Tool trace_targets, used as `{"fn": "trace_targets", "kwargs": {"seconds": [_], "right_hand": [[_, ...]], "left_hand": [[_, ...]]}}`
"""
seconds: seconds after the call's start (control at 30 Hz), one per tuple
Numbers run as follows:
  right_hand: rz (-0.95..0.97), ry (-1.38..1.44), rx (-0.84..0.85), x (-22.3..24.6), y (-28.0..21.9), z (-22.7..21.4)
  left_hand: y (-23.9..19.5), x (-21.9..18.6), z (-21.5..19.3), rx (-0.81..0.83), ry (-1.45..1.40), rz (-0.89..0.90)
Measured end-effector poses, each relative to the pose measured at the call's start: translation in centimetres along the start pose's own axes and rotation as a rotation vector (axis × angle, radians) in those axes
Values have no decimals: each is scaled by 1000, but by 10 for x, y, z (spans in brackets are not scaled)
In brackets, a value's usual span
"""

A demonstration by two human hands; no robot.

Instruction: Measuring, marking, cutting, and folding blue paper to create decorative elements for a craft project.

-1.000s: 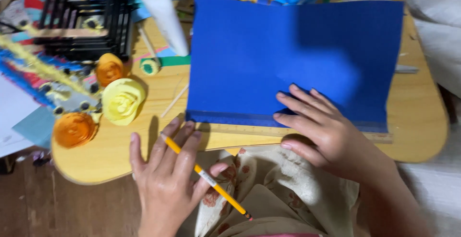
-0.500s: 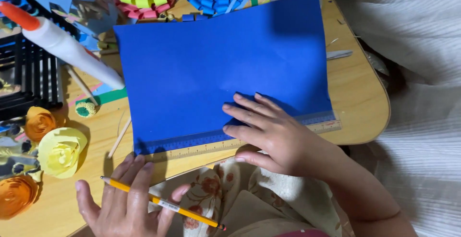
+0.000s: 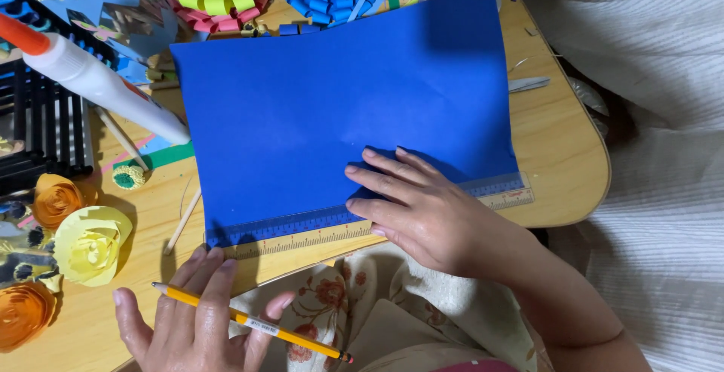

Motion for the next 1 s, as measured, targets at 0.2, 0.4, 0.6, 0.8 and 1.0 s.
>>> {"fn": "trace_targets", "kwargs": {"seconds": [0.2,0.4,0.6,0.8,1.0], "right_hand": [[-8,-4,-4,0,0,1],[-11,-17,-7,-1,-1,2],[3,14,27,-1,0,2],[-21,21,9,0,0,0],[-53,30,-53,6,1,-6]], "left_hand": [[4,-3,-4,-26,-34,12],[5,-4,-6,-18,-39,2],[7,-5,-8,-30,-42,-6],[8,-3,-9,-23,-22,-6],[8,-1,-10,-11,6,19]]}}
Point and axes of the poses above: each hand's wrist, its own y-axis towards the middle knuckle, its own z-axis out of the palm, x = y × z, the point moved 6 cm from there along y, towards the middle knuckle, and after that the axes turned 6 degrees about x, right-handed, at the moved point
